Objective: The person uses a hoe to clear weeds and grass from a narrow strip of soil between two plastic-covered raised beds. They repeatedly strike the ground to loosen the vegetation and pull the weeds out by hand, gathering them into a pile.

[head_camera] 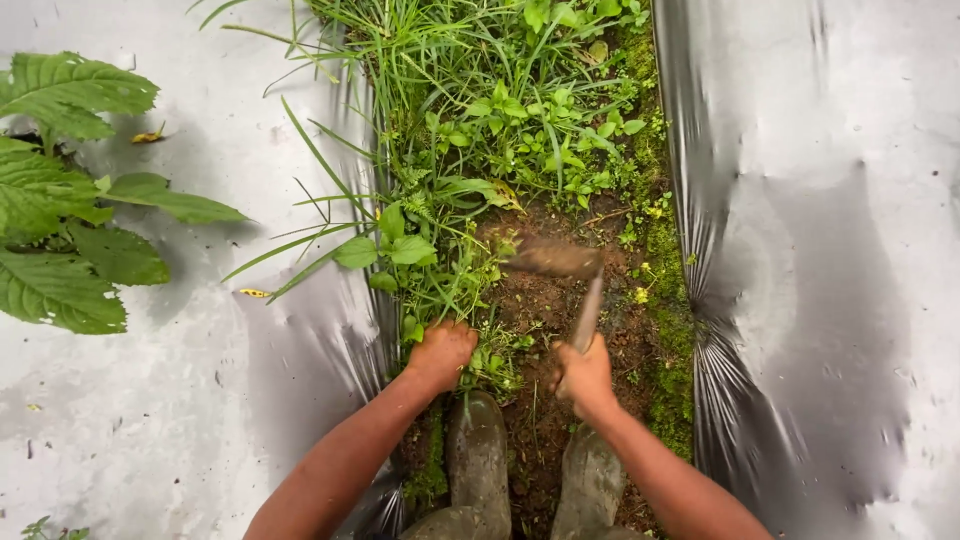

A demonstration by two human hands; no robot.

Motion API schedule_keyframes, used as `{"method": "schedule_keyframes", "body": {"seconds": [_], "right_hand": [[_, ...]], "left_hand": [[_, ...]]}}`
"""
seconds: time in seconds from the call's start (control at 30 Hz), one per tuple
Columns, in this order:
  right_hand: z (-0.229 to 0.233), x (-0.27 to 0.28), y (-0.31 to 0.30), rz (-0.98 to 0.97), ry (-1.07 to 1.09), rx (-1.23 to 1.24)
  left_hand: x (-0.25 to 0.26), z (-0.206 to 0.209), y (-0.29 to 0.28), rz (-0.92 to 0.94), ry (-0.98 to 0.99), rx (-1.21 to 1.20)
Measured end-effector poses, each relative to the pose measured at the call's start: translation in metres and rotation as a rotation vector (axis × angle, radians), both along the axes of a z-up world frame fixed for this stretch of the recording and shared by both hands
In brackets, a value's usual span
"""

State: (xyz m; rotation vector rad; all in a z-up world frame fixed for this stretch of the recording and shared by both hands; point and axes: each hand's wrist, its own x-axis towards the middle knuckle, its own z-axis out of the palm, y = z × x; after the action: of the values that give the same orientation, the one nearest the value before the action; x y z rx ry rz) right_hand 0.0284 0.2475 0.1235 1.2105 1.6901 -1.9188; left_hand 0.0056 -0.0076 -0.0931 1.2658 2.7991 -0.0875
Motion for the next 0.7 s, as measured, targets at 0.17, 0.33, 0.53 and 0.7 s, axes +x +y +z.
{"method": "schedule_keyframes", "body": {"seconds": [0.17,0.33,0.53,0.7], "right_hand": [[-0.028,-0.005,0.027,-0.114,0.045,-0.031],[-0.036,0.002,0.033,-0.026,-0.001,-0.002],[-0.051,0.008,0.051,0.011,-0.011,0.007],[-0.038,0.023,0.067,0.096,-0.025,-0.029]], "left_hand": [[0.053,0.025,0.023,0.142,-0.431,-0.015],[0.042,0.094,0.05,0.208,-0.688,0.099],[0.044,0.137,0.096,0.011,-0.601,0.087],[-0.005,0.198,0.126,0.025,-0.645,-0.129]]}}
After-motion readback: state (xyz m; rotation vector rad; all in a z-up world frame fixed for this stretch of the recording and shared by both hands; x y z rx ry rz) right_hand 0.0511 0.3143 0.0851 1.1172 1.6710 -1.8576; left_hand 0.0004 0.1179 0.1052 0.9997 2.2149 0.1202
